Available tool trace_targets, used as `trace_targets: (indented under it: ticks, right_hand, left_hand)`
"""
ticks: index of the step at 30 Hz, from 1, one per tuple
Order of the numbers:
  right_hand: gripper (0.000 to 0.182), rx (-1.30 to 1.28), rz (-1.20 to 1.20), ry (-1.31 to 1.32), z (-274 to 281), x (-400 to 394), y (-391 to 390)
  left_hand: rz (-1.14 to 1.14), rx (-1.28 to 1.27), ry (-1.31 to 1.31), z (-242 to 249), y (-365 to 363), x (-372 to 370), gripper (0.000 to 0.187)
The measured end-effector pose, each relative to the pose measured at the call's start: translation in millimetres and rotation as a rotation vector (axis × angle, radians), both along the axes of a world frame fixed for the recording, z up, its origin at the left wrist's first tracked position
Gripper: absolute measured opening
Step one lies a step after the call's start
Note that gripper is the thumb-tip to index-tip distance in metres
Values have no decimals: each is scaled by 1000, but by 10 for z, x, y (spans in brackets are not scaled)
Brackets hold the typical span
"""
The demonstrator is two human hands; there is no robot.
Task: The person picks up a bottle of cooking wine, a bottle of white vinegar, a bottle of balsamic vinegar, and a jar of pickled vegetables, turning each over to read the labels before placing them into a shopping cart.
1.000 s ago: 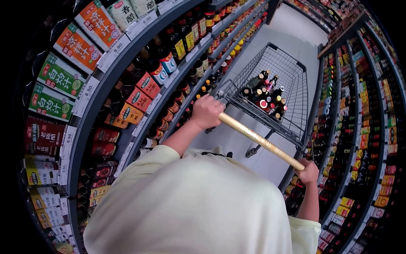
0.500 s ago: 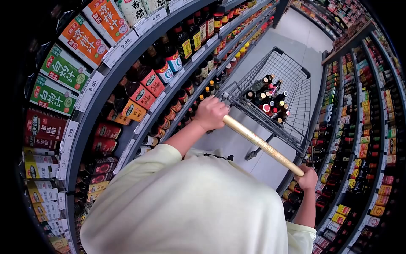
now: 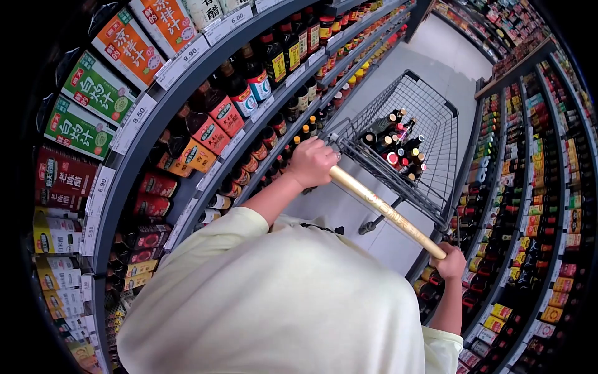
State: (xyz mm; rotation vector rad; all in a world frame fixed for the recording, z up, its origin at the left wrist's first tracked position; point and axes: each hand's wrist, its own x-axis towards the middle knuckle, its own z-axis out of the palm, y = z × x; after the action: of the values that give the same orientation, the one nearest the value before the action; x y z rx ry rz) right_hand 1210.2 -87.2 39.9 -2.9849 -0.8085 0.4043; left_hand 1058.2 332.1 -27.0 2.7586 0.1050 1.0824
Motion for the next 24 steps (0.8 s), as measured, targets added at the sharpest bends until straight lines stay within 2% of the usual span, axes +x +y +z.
trace_targets:
  ticks: [15, 17, 24]
  right_hand:
    - [29, 19, 28, -35, -117, 72, -109]
    - [30, -77, -34, 57, -64, 65, -64]
    - [30, -74, -25, 28, -125, 82, -113]
  left_hand:
    - [1, -10, -3, 15, -10, -6, 7]
    - [2, -6, 2, 8, -9, -1, 7]
    - [5, 2, -8, 14, -7, -6, 7]
